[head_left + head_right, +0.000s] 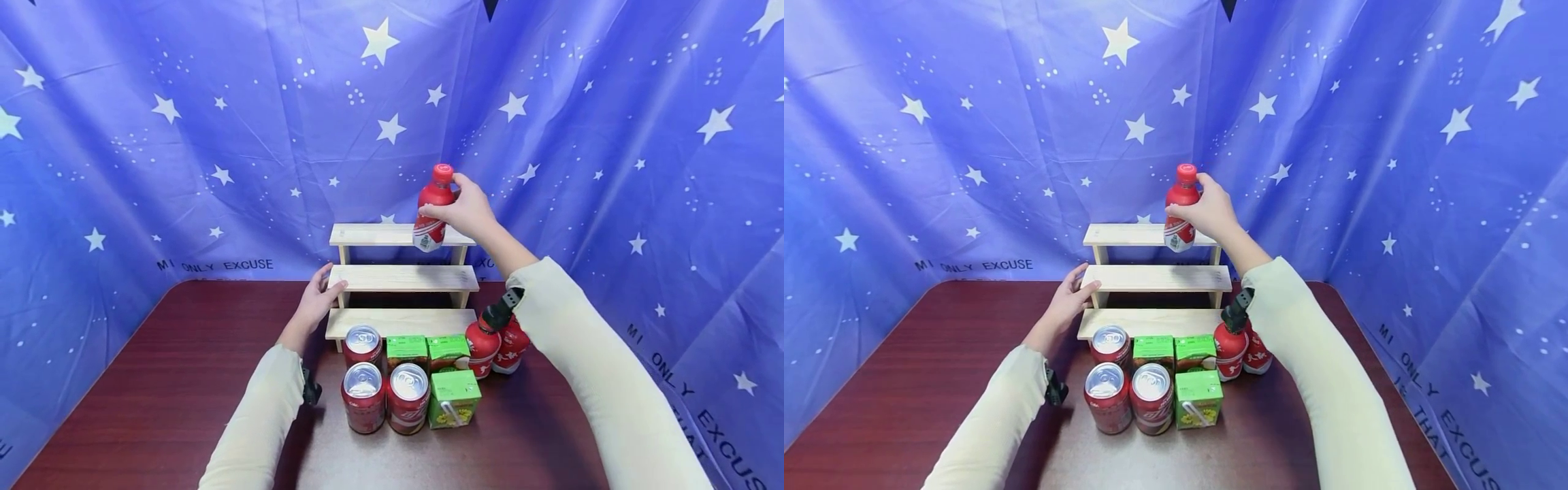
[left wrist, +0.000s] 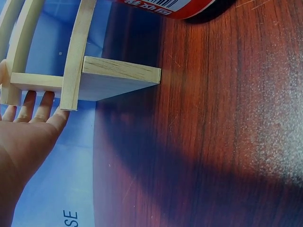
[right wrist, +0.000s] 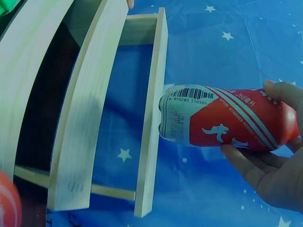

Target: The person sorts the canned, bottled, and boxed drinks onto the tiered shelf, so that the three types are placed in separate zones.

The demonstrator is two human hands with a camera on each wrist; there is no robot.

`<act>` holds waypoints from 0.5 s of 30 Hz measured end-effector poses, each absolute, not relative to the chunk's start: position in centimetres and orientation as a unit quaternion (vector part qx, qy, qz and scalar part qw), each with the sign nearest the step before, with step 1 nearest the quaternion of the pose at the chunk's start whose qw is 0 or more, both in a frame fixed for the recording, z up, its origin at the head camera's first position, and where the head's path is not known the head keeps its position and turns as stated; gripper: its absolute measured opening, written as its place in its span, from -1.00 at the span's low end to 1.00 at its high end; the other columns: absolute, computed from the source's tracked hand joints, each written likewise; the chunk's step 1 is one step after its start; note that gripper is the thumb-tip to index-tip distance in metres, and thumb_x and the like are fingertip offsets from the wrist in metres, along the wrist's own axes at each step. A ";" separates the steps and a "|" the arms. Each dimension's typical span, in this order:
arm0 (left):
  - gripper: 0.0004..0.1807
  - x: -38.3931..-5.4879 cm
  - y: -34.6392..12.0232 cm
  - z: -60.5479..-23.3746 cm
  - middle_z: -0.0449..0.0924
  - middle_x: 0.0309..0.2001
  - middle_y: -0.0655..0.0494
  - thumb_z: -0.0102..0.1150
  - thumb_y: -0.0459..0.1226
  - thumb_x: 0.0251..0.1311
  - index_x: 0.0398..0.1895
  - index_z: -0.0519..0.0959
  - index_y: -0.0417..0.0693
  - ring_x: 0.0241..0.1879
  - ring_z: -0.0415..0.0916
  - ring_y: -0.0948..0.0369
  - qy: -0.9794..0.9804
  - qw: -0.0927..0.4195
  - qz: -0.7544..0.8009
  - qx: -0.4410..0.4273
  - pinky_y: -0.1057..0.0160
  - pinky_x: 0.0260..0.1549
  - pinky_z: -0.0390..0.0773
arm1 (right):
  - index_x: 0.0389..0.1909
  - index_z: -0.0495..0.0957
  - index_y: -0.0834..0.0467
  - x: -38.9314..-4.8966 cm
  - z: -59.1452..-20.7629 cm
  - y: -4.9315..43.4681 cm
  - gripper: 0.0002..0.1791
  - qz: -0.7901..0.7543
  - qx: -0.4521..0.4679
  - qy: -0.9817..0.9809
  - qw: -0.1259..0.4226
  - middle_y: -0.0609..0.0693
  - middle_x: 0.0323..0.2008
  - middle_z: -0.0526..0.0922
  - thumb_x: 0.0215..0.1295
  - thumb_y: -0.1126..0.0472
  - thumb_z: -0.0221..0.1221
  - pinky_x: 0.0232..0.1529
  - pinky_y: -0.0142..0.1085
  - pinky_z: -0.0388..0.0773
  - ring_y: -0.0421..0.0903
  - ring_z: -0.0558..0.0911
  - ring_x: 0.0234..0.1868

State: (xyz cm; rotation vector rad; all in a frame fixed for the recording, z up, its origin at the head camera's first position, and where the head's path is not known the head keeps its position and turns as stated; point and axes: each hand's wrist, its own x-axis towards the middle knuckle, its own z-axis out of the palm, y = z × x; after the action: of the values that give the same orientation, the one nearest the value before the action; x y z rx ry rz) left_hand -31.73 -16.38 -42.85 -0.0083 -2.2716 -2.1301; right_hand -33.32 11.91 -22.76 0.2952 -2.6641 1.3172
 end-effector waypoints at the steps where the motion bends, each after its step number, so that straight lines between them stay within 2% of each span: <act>1: -0.24 -31.8 -16.4 -42.9 0.20 0.36 -0.19 0.09 -0.28 0.28 0.46 -0.05 -0.05 0.20 0.33 -0.07 -0.729 0.014 -0.685 -0.003 -0.08 0.10 0.43 | 0.26 0.24 0.12 -33.4 -22.8 11.6 -0.20 0.442 0.101 -0.888 0.076 0.17 0.04 0.54 0.01 0.01 0.36 0.05 -0.04 0.49 0.05 0.54 0.03; 15: -0.23 -31.4 -16.4 -42.4 0.15 0.38 -0.23 0.07 -0.28 0.29 0.47 -0.08 -0.08 0.20 0.31 -0.07 -0.722 0.006 -0.692 -0.007 -0.10 0.08 0.41 | 0.27 0.24 0.09 -33.8 -22.9 7.7 -0.19 0.439 0.110 -0.888 0.074 0.11 0.03 0.56 0.00 0.02 0.38 0.07 -0.07 0.49 0.01 0.54 0.03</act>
State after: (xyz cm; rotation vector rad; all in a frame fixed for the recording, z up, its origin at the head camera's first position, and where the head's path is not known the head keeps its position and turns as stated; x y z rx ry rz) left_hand -31.43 -16.42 -42.44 -0.0233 -2.2604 -2.1648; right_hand -33.84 7.75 -22.95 0.3312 -2.6667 1.3185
